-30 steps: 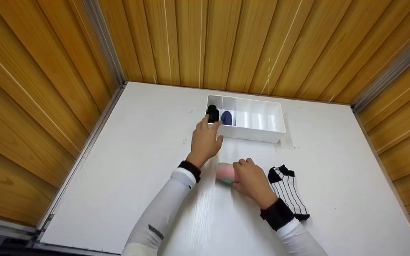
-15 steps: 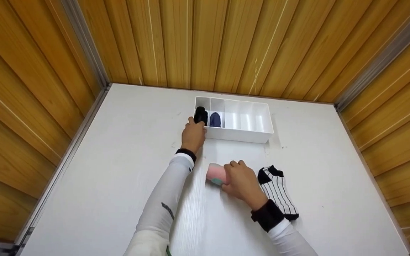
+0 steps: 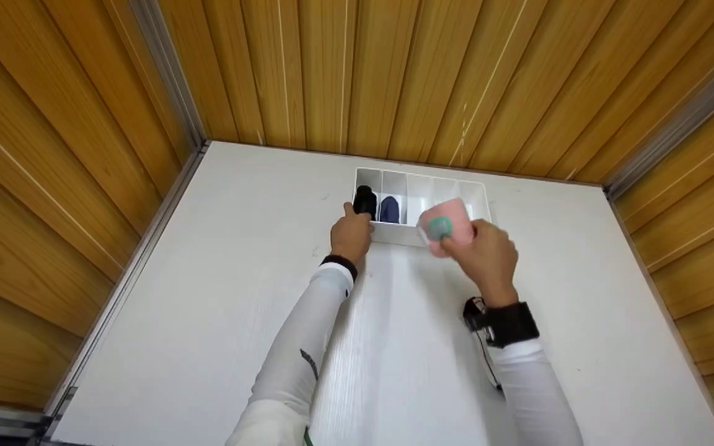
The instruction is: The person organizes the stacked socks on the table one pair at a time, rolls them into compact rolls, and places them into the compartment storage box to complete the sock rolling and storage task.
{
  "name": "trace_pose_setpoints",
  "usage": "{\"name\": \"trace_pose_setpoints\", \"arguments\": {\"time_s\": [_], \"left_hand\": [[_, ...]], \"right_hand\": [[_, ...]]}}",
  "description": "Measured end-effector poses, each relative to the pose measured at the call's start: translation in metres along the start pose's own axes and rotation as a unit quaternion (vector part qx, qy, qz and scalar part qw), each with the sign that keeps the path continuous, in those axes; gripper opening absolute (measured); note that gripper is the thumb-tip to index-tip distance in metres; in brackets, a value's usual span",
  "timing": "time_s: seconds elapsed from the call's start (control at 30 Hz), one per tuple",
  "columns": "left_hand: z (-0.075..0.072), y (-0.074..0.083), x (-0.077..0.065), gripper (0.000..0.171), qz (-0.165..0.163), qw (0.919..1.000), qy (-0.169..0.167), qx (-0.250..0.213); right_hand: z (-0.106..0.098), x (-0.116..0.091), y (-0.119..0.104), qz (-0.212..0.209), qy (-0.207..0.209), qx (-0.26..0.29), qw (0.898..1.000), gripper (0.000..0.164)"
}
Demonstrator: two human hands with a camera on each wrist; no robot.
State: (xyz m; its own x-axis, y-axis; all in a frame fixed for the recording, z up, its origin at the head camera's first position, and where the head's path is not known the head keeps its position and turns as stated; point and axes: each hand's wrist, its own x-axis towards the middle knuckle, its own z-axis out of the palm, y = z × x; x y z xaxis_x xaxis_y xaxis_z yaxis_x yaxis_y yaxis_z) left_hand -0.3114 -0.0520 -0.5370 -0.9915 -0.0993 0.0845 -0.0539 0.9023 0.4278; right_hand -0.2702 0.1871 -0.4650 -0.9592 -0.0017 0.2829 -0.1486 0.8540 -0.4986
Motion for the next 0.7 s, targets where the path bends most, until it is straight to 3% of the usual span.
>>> {"name": "trace_pose_setpoints", "arguments": {"time_s": [0.13,0.27,0.4,0.5,0.7], "left_hand": [[0.001,-0.003,0.001,0.021,-0.004,1.0000,-0.003,0.001],[0.007,-0.006,-0.001,0.020,0.000,1.0000,0.003,0.000],[0.013,-0.004,-0.003,0.018,0.002,0.9999,0.014,0.007],[0.015,-0.002,-0.003,0.018,-0.001,0.9999,0.009,0.008],[0.006,-0.005,0.003,0.018,0.011,0.9997,0.020,0.004]], "right_hand": [[0.006,0.051,-0.006,0.023,0.025,-0.034,0.999,0.040],[0.028,0.083,-0.016,0.029,-0.023,-0.079,0.996,0.049],[0.058,0.093,-0.024,0.017,-0.054,-0.135,0.989,0.060],[0.081,0.093,-0.028,-0.015,-0.061,-0.176,0.982,0.062],[0.096,0.096,-0.044,-0.065,-0.031,-0.207,0.976,0.057]]}}
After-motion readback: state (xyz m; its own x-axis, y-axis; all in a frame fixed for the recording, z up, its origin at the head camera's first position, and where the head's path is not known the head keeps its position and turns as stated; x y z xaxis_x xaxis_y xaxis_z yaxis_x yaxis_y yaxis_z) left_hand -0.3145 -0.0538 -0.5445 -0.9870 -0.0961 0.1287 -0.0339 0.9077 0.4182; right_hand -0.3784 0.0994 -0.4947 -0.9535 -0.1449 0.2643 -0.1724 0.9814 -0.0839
